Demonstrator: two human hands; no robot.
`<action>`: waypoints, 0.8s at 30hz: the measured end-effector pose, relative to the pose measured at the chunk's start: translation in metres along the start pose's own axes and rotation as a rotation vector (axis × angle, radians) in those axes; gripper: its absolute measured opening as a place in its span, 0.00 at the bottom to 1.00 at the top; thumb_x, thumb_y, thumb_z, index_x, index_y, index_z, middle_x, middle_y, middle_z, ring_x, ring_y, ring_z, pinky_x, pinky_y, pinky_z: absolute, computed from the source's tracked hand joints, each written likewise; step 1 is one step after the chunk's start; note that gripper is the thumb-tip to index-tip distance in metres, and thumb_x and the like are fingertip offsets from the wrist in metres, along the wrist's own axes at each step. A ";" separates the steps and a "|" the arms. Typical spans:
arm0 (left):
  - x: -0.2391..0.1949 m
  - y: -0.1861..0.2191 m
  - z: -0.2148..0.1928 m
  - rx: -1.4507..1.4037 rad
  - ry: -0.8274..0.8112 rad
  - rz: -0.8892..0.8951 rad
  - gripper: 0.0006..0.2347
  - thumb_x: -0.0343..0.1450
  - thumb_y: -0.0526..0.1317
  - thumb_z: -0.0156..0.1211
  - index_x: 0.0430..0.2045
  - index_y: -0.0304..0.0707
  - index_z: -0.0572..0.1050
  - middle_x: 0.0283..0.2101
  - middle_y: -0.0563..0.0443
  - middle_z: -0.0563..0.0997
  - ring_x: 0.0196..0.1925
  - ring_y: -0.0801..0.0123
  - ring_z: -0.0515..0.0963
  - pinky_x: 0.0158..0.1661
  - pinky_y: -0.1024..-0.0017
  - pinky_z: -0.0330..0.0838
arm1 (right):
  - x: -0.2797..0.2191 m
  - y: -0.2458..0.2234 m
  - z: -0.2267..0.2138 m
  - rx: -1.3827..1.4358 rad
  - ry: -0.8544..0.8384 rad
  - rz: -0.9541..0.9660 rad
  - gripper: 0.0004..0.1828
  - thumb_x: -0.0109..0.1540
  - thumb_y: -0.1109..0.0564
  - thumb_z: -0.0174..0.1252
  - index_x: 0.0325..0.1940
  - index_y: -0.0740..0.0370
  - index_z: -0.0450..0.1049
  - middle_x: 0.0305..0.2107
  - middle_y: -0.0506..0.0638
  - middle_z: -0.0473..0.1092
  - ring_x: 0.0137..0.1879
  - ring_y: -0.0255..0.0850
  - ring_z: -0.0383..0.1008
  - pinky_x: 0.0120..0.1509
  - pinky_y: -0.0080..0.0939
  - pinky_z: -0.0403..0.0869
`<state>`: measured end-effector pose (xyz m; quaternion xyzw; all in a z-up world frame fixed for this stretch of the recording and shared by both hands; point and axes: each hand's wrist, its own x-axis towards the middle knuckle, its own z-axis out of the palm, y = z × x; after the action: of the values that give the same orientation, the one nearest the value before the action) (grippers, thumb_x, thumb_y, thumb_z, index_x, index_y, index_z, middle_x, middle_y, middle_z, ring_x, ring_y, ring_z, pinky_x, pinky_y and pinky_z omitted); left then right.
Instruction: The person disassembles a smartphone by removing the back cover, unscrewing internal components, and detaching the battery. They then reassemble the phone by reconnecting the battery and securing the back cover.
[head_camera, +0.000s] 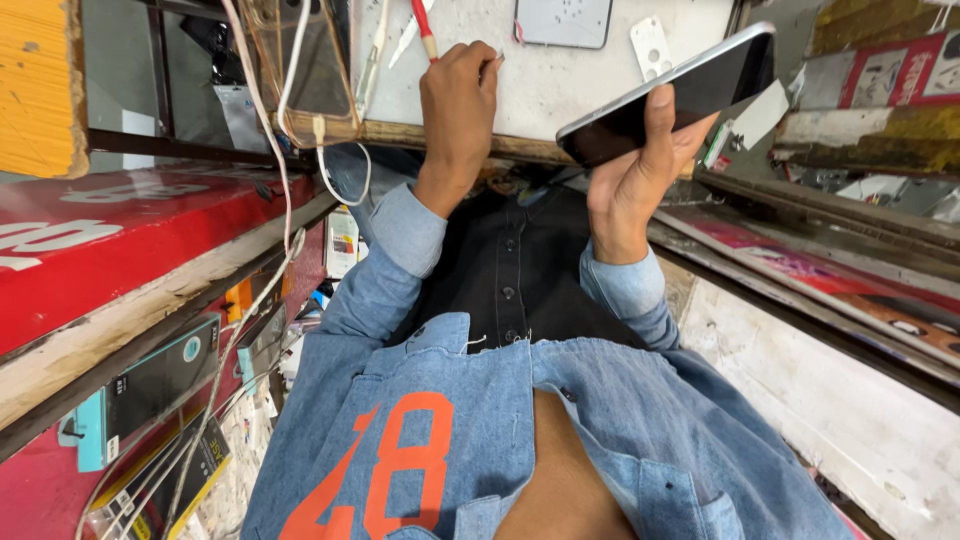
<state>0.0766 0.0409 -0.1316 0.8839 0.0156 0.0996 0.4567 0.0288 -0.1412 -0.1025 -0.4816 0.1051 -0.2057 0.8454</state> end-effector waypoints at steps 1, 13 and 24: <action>0.005 -0.006 0.005 0.032 0.023 0.013 0.02 0.72 0.31 0.63 0.33 0.29 0.78 0.32 0.41 0.80 0.31 0.51 0.80 0.32 0.60 0.72 | 0.000 0.000 0.002 -0.009 -0.014 0.003 0.43 0.69 0.57 0.67 0.81 0.62 0.49 0.71 0.57 0.60 0.75 0.47 0.61 0.84 0.48 0.60; -0.016 0.049 -0.036 -0.484 -0.262 0.050 0.05 0.73 0.33 0.64 0.38 0.31 0.81 0.37 0.45 0.84 0.36 0.60 0.85 0.37 0.70 0.76 | 0.001 0.007 0.020 -0.092 0.015 0.044 0.43 0.63 0.68 0.66 0.78 0.63 0.52 0.65 0.52 0.64 0.69 0.42 0.66 0.76 0.41 0.66; -0.024 0.077 -0.044 -0.332 -0.268 0.089 0.08 0.69 0.30 0.64 0.40 0.30 0.82 0.37 0.44 0.83 0.36 0.58 0.85 0.37 0.69 0.77 | 0.006 -0.004 0.027 -0.141 0.042 0.138 0.30 0.62 0.67 0.66 0.66 0.63 0.63 0.44 0.46 0.69 0.49 0.34 0.72 0.54 0.34 0.75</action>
<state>0.0396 0.0287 -0.0480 0.8018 -0.1009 0.0023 0.5891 0.0433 -0.1254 -0.0853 -0.5269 0.1699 -0.1489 0.8193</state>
